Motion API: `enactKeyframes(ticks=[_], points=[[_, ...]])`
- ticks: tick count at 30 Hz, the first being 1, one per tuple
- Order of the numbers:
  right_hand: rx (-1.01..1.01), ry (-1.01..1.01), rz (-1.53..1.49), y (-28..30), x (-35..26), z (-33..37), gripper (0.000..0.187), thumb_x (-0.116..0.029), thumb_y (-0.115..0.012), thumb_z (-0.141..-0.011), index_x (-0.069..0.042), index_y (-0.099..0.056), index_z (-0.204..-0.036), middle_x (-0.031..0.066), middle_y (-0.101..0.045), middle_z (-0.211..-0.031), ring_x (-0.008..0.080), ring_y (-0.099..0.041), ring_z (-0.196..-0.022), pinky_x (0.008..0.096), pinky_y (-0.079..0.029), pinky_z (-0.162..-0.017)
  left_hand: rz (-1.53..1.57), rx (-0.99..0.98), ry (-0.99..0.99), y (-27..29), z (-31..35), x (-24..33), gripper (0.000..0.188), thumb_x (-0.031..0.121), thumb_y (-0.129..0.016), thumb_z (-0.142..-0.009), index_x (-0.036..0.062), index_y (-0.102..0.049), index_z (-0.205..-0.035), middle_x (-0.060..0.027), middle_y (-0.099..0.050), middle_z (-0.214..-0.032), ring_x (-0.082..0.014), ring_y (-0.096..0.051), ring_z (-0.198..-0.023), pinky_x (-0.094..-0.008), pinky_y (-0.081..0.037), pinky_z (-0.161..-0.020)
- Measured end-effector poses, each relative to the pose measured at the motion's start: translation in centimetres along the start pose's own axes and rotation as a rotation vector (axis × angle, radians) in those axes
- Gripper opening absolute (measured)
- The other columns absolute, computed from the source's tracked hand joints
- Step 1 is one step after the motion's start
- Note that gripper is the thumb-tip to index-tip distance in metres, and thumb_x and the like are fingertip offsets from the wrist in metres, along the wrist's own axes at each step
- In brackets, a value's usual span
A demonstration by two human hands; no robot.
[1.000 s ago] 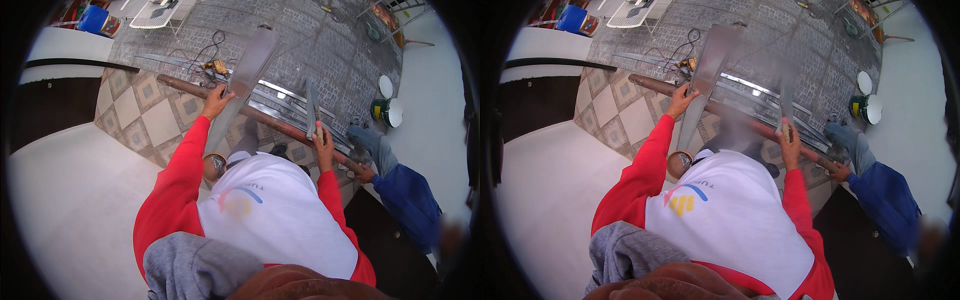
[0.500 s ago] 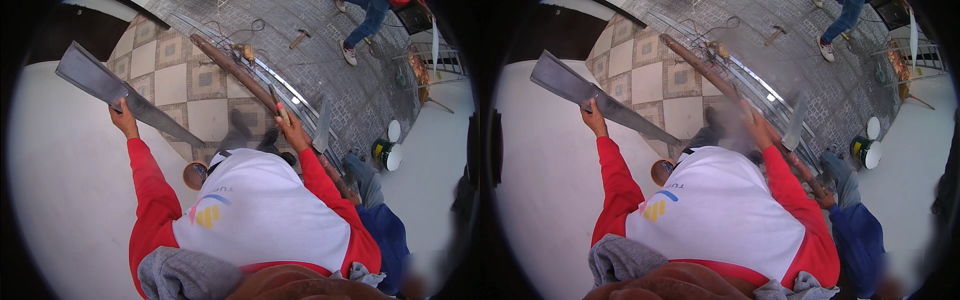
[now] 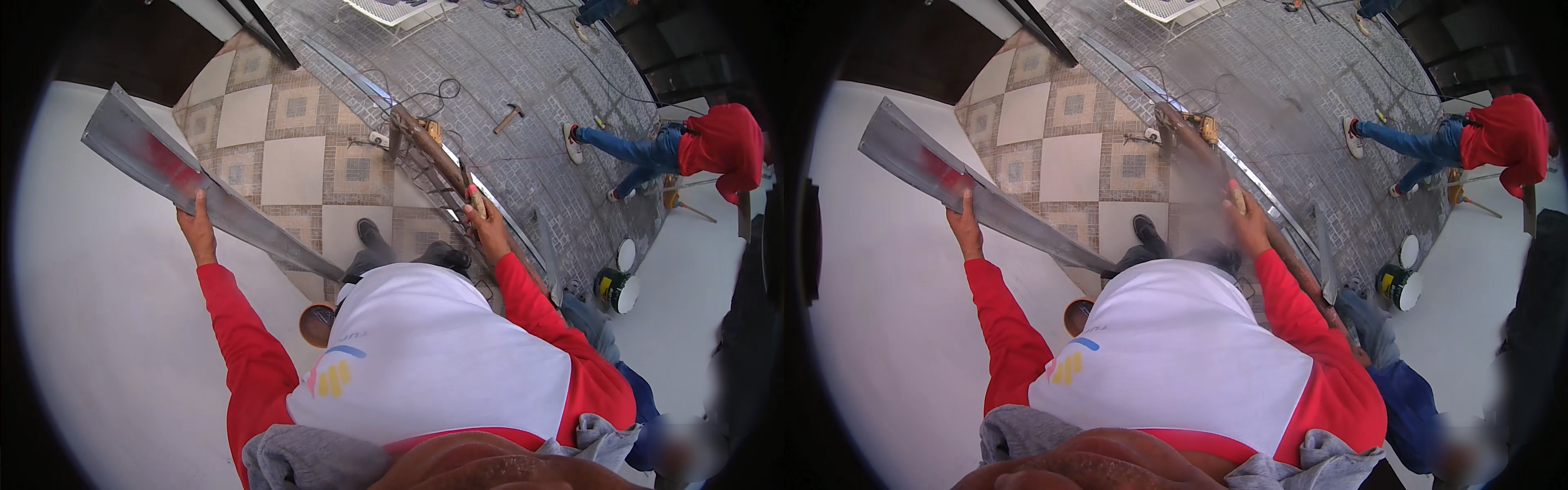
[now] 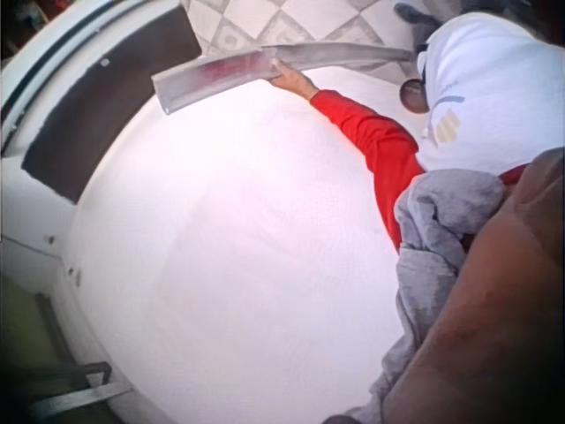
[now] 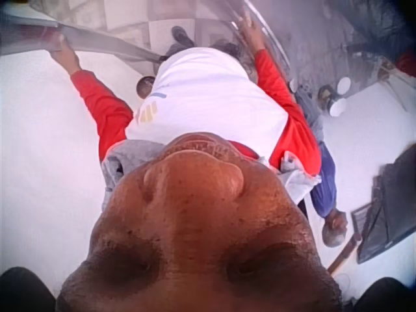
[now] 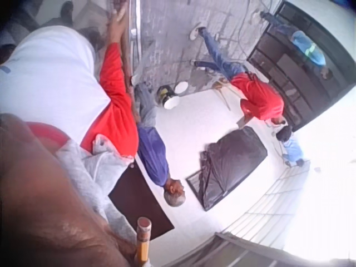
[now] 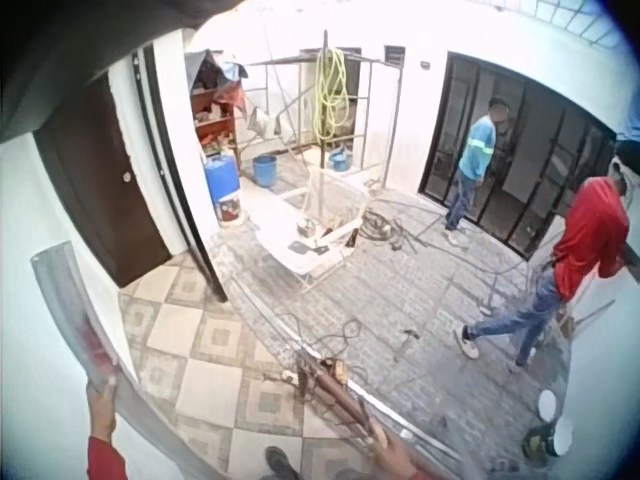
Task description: The person positions a long metal bar on a metal frame with assistance from another worker, then uses a utility knife to trim the bar. They later use a power drill to fasten the bar to the frame.
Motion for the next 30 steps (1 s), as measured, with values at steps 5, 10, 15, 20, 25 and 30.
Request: enactKeyframes(ticks=[5,10,15,20,25,30], points=[[-0.024,0.023,-0.001,-5.6,-8.7,-5.4,0.055,-0.027,-0.072,-0.096,-0.003,-0.056,-0.142,0.0011,-0.065,-0.105,0.0064,-0.059,-0.083,0.0236,-0.047,-0.065,-0.064,-0.216,-0.066,-2.6,-11.6,4.1,0.046,0.028,-0.067,-0.102,-0.0020,-0.060,-0.136,-0.0108,-0.064,-0.134,-0.0207,-0.058,-0.123,-0.0326,-0.040,-0.110],[0.060,0.086,0.028,-7.5,-14.8,-13.1,0.050,-0.031,-0.068,-0.099,-0.005,-0.058,-0.140,-0.0001,-0.064,-0.105,0.0073,-0.061,-0.080,0.0235,-0.047,-0.060,-0.004,-0.337,-0.129,-7.8,-24.2,7.6,0.046,0.029,-0.067,-0.102,-0.0017,-0.061,-0.135,-0.0102,-0.065,-0.132,-0.0196,-0.059,-0.121,-0.0325,-0.041,-0.108],[0.153,-0.052,0.000,-9.1,-13.5,-27.6,0.046,-0.042,-0.060,-0.103,-0.005,-0.062,-0.131,0.0031,-0.065,-0.091,0.0077,-0.060,-0.077,0.0231,-0.046,-0.057,-0.090,-0.401,-0.183,-14.4,-33.5,7.9,0.043,0.029,-0.066,-0.102,-0.0018,-0.062,-0.132,-0.0095,-0.067,-0.127,-0.0182,-0.060,-0.117,-0.0318,-0.043,-0.106],[0.155,-0.239,0.016,-16.2,-8.4,-43.5,0.048,-0.042,-0.057,-0.103,-0.003,-0.062,-0.129,0.0104,-0.068,-0.090,0.0200,-0.067,-0.088,0.0366,-0.052,-0.071,-0.224,-0.440,-0.163,-21.0,-42.1,5.0,0.041,0.030,-0.065,-0.103,-0.0032,-0.063,-0.128,-0.0105,-0.068,-0.123,-0.0185,-0.061,-0.114,-0.0318,-0.044,-0.103],[0.143,-0.017,0.211,-22.8,-12.4,-57.4,0.052,-0.038,-0.063,-0.097,-0.002,-0.058,-0.134,0.0225,-0.070,-0.115,0.0378,-0.067,-0.111,0.0471,-0.049,-0.096,-0.288,-0.557,-0.157,-30.7,-50.5,1.4,0.042,0.030,-0.065,-0.103,-0.0039,-0.062,-0.128,-0.0112,-0.068,-0.122,-0.0191,-0.061,-0.112,-0.0320,-0.045,-0.102],[0.236,0.057,0.617,-26.2,-17.6,-70.3,0.057,-0.026,-0.071,-0.088,-0.005,-0.054,-0.139,0.0224,-0.062,-0.125,0.0418,-0.063,-0.117,0.0505,-0.051,-0.098,-0.284,-0.740,-0.136,-43.9,-59.7,-4.5,0.042,0.027,-0.064,-0.104,-0.0042,-0.061,-0.131,-0.0120,-0.068,-0.123,-0.0194,-0.061,-0.113,-0.0326,-0.045,-0.101]])
Point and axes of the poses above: each hand's wrist, its own z-axis away from the middle knuckle, its own y-axis out of the back of the hand, x = y × z, the point moved 9 cm from there along -z, towards the middle knuckle
